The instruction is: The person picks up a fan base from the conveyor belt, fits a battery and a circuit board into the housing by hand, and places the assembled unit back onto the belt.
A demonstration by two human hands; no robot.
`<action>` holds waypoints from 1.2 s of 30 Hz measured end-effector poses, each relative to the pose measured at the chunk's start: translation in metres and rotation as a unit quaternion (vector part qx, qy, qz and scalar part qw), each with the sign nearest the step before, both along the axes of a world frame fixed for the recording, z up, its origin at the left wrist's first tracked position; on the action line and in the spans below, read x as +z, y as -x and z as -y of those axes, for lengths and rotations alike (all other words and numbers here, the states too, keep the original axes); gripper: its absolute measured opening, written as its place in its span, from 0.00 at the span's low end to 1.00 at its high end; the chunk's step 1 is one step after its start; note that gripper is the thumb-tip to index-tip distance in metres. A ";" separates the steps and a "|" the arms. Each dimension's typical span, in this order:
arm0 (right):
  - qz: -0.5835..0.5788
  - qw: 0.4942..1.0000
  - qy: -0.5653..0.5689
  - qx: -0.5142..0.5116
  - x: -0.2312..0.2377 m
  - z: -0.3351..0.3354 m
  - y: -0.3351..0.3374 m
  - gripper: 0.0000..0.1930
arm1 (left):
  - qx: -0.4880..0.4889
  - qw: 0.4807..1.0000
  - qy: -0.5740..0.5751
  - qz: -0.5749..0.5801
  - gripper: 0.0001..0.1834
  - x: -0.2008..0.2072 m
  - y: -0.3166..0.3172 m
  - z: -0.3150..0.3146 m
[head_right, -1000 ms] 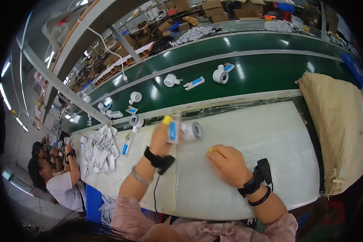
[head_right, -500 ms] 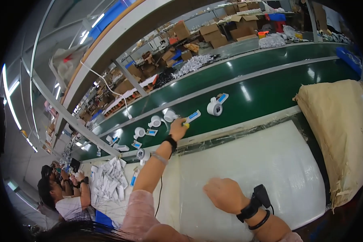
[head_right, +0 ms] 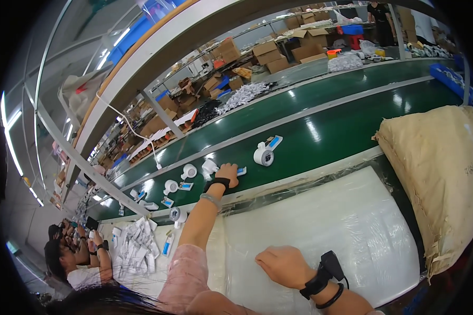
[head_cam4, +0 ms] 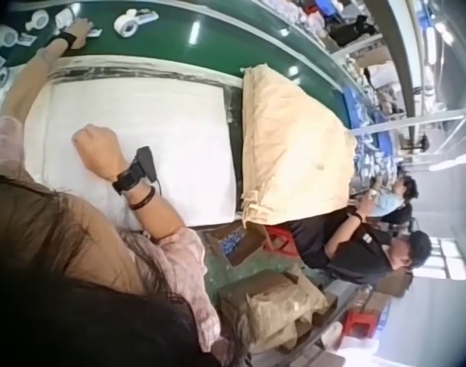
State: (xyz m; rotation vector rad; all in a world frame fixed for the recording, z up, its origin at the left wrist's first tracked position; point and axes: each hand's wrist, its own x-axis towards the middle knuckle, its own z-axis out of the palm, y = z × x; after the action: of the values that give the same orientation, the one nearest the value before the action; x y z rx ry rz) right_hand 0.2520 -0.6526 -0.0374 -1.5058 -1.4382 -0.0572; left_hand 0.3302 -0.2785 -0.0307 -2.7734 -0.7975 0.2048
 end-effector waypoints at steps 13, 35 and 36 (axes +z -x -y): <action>0.042 0.988 0.006 -0.149 0.013 -0.001 -0.002 0.22 | -0.290 0.820 0.420 0.259 0.13 0.051 0.169 0.162; 0.160 0.971 0.061 -0.166 0.008 0.006 -0.005 0.05 | -0.038 0.522 0.824 0.219 0.43 -0.001 0.205 0.257; 0.158 0.968 0.076 -0.182 0.009 0.006 -0.006 0.05 | -0.031 0.541 0.812 0.216 0.35 0.007 0.207 0.259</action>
State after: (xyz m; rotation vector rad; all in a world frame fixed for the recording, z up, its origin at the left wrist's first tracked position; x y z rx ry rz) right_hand 0.2582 -0.6590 -0.0285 -1.9419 -1.4158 -0.4363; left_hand 0.1236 -0.5373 -0.0235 -4.8152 -0.6630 0.3802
